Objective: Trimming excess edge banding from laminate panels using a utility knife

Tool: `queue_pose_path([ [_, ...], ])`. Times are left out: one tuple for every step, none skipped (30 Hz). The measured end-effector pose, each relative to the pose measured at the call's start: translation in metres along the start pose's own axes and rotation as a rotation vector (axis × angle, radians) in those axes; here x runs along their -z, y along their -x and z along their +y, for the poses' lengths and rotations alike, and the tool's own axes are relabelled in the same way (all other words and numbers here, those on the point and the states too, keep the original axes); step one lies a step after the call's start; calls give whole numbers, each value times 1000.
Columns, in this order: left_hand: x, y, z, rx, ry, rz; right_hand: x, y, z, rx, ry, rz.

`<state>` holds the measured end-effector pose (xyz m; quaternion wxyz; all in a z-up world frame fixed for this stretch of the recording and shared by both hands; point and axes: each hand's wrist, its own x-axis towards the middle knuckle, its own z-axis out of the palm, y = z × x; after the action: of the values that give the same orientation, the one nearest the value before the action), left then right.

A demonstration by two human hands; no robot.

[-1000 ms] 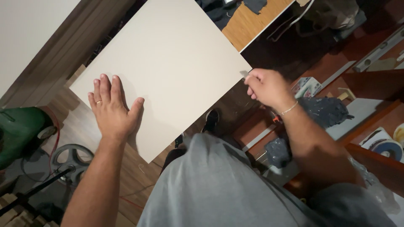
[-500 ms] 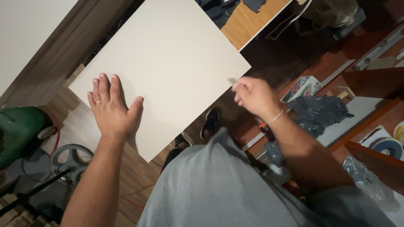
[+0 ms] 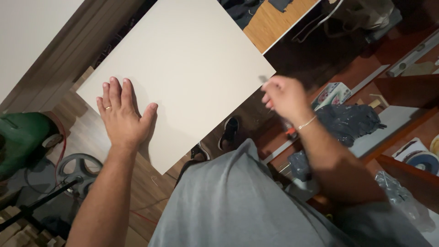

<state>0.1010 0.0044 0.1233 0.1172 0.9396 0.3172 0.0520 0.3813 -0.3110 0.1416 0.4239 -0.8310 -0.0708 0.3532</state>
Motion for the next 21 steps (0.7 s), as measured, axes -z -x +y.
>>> queue_pose_path([
  [0, 0, 0, 3, 0, 0, -6, 8, -6, 0, 2, -2],
  [-1, 0, 0, 7, 1, -8, -12, 16, -11, -8, -5, -21],
  [-1, -1, -1, 12, 3, -16, -18, 24, -16, -17, -11, -40],
  [-1, 0, -1, 12, 2, -16, -23, 29, -19, -18, -12, -40],
  [-1, 0, 0, 14, 6, -19, -28, 34, -22, -26, 8, -80],
  [-1, -1, 0, 14, 10, -19, -32, 38, -26, -32, 26, -118],
  [-1, -1, 1, 11, 9, -17, -31, 32, -19, -30, 24, -116],
  [0, -1, 1, 12, 5, -21, -29, 27, -12, -37, 9, -99],
  [1, 0, 1, 12, 0, -25, -29, 22, -5, -45, -7, -81],
  [2, 0, 2, 14, -2, -26, -22, 14, 0, -45, -9, -84],
  [4, 0, 3, 28, 3, -39, -15, 6, 5, -26, -21, -18],
  [5, -1, 4, 40, 9, -51, -8, -2, 10, -6, -33, 50],
  [6, -2, 5, 39, 7, -51, -4, -6, 9, -5, -35, 49],
  [8, -3, 5, 32, -19, -68, 1, -9, 8, -2, -45, 66],
  [9, -5, 5, 24, -46, -85, 5, -13, 7, 2, -55, 83],
  [11, -8, 6, 19, -46, -87, 4, -12, 6, 0, -57, 87],
  [14, -12, 6, 19, -63, -120, 2, -10, 6, 2, -63, 81],
  [16, -14, 6, 22, -80, -152, -1, -9, 5, 4, -66, 74],
  [16, -18, 6, 20, -79, -153, -6, -5, 6, 3, -66, 76],
  [17, -22, 6, -20, -91, -154, -11, -2, 6, -7, -75, 74],
  [18, -26, 6, -59, -103, -154, -16, 1, 6, -17, -85, 73],
])
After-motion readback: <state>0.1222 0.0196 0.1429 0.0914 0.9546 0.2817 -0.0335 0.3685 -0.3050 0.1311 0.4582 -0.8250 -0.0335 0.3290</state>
